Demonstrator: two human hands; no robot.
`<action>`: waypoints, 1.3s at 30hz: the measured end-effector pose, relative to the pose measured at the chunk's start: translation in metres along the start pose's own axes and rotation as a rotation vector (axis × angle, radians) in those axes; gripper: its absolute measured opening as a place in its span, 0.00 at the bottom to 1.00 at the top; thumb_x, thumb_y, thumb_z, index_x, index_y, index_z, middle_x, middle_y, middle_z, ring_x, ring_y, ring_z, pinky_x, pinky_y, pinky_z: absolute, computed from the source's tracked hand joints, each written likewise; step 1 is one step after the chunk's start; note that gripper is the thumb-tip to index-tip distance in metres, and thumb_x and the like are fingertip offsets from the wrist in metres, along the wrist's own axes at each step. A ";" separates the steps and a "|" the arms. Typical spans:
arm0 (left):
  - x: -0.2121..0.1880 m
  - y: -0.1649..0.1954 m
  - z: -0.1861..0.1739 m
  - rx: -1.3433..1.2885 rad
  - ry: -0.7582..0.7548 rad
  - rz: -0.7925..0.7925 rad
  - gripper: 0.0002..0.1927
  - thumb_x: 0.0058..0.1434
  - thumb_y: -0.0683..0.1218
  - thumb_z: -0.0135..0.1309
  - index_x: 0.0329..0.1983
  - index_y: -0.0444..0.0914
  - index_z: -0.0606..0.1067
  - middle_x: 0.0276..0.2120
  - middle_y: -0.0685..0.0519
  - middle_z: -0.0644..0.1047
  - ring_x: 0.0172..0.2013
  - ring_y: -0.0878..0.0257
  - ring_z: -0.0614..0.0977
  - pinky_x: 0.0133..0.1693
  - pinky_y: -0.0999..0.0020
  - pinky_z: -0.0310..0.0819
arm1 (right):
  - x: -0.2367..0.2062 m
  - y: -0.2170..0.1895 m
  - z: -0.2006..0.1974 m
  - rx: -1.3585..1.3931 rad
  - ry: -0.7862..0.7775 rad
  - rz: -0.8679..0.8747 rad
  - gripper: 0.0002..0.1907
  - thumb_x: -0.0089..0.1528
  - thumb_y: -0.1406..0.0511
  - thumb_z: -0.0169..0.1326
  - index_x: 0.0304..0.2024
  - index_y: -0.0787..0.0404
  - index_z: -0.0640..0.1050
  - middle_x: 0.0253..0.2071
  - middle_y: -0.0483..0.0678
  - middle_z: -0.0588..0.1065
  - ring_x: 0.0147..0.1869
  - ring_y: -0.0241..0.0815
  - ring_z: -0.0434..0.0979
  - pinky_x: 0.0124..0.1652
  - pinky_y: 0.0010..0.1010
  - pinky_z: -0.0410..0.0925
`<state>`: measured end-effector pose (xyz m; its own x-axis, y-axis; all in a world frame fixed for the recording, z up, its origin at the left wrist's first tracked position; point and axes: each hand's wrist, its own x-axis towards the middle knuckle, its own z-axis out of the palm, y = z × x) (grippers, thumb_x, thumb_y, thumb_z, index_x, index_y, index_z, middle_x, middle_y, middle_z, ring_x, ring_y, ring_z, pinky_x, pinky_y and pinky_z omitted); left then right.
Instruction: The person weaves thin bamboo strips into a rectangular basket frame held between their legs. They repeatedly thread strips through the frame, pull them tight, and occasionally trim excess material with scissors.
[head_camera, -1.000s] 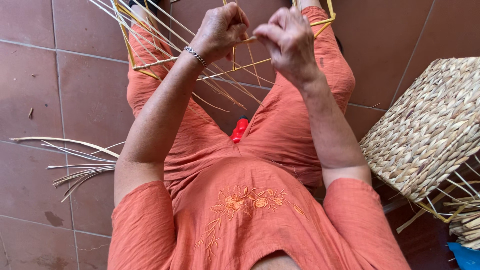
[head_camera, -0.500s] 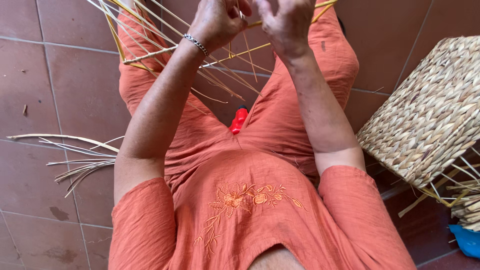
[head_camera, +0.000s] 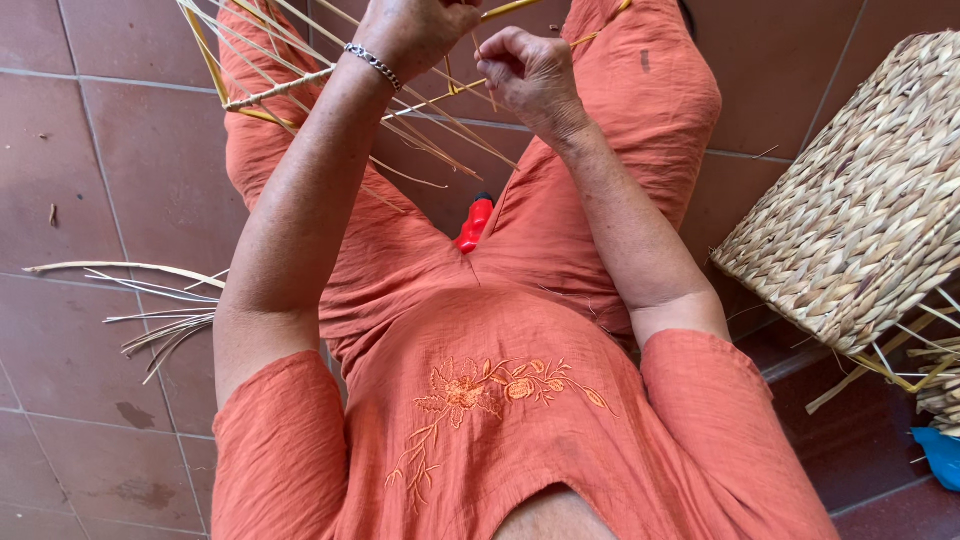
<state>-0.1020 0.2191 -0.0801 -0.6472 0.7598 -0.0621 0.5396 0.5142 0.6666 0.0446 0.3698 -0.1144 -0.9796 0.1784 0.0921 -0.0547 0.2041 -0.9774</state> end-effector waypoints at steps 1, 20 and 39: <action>-0.003 0.002 -0.002 -0.058 0.020 0.024 0.08 0.66 0.48 0.65 0.41 0.38 0.82 0.29 0.49 0.83 0.27 0.62 0.84 0.27 0.64 0.77 | -0.001 0.002 0.000 0.038 -0.015 0.051 0.02 0.66 0.73 0.61 0.42 0.65 0.82 0.33 0.45 0.82 0.35 0.27 0.81 0.36 0.21 0.77; 0.000 0.036 -0.034 -0.094 -0.150 -0.232 0.04 0.61 0.43 0.60 0.36 0.39 0.84 0.26 0.51 0.83 0.24 0.60 0.86 0.31 0.64 0.82 | -0.017 -0.037 0.019 -0.343 0.247 -0.172 0.10 0.62 0.67 0.66 0.37 0.66 0.78 0.32 0.52 0.78 0.29 0.37 0.79 0.29 0.28 0.72; -0.011 0.046 -0.021 -0.041 0.048 -0.171 0.03 0.58 0.43 0.65 0.34 0.40 0.82 0.28 0.52 0.84 0.30 0.62 0.87 0.37 0.63 0.81 | -0.005 -0.034 0.029 -0.226 0.305 -0.120 0.08 0.66 0.65 0.62 0.33 0.61 0.80 0.30 0.45 0.78 0.28 0.33 0.78 0.28 0.24 0.72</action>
<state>-0.0815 0.2260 -0.0326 -0.7532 0.6422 -0.1426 0.3977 0.6172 0.6789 0.0456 0.3338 -0.0867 -0.8648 0.4108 0.2887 -0.0882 0.4418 -0.8928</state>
